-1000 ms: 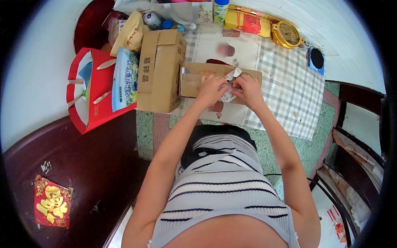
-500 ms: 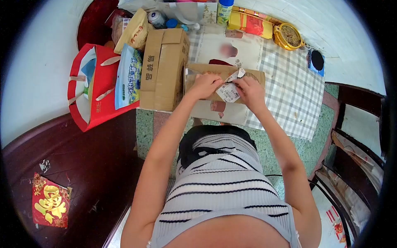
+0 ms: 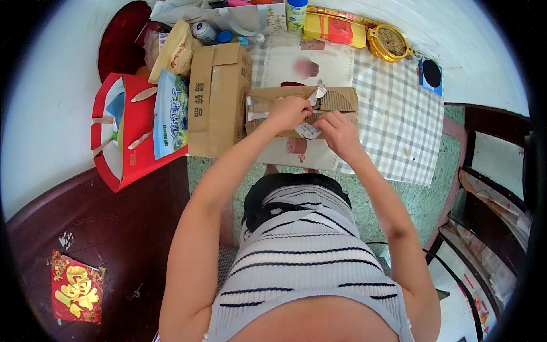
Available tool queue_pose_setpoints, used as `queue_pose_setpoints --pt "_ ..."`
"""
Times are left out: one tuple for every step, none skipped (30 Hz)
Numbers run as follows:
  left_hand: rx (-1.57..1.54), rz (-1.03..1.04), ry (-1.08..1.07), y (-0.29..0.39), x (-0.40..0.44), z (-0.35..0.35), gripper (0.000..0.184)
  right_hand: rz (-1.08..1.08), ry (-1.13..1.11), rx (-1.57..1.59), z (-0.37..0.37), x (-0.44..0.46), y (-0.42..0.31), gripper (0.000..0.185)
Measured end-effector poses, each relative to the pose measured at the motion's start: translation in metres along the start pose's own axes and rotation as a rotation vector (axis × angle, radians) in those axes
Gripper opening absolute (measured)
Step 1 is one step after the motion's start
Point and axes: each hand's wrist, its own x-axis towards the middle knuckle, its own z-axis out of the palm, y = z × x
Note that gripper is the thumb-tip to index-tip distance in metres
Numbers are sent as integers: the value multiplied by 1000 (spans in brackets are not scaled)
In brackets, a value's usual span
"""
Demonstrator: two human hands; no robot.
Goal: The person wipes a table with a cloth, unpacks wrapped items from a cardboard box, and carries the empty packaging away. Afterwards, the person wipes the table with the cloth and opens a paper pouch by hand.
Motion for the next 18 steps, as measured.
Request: queue_pose_setpoints --pt "-2 3 -5 2 -1 2 18 6 -1 -2 -3 -4 -2 20" --pt "37 31 -5 3 -1 2 18 -16 -23 34 -7 -6 -3 20" --pt "76 57 -4 2 -1 3 18 -39 -45 70 -9 -8 -4 20" --pt "75 56 -7 2 -2 4 18 -37 -46 72 -12 -11 -6 20" --pt "47 67 -8 1 -2 4 18 -7 -46 117 -14 -13 -8 20" --pt "20 80 -7 -2 -1 4 18 22 -44 161 -15 -12 -8 19" --pt "22 81 -6 -5 -1 5 18 21 -42 160 -15 -10 -9 19" --pt "-4 90 9 -8 -1 7 18 78 -64 130 -13 -7 -10 19" --pt "-31 101 23 -6 -1 6 17 138 -86 99 -13 -2 -13 19" --pt "-30 105 20 -4 -2 6 17 142 -84 97 -11 3 -18 19" --pt "-21 70 -5 -2 -2 4 17 168 -138 -17 -8 10 -23 19" --pt "-12 33 -27 0 -3 3 18 191 -193 -131 -7 15 -25 19" --pt "-9 34 -25 1 -4 2 18 190 -189 -132 -2 15 -22 19" --pt "-36 20 -45 3 -5 -1 18 174 -195 -93 8 12 -19 17" --pt "-63 5 -64 2 -6 -2 19 155 -200 -54 15 13 -17 16" --pt "-61 3 -61 1 -5 -1 19 152 -199 -53 19 13 -15 16" --pt "7 -7 -68 0 -5 2 19 -19 -204 -44 23 11 -13 17" --pt "77 -16 -77 -2 -5 5 19 -187 -208 -34 23 12 -13 20"
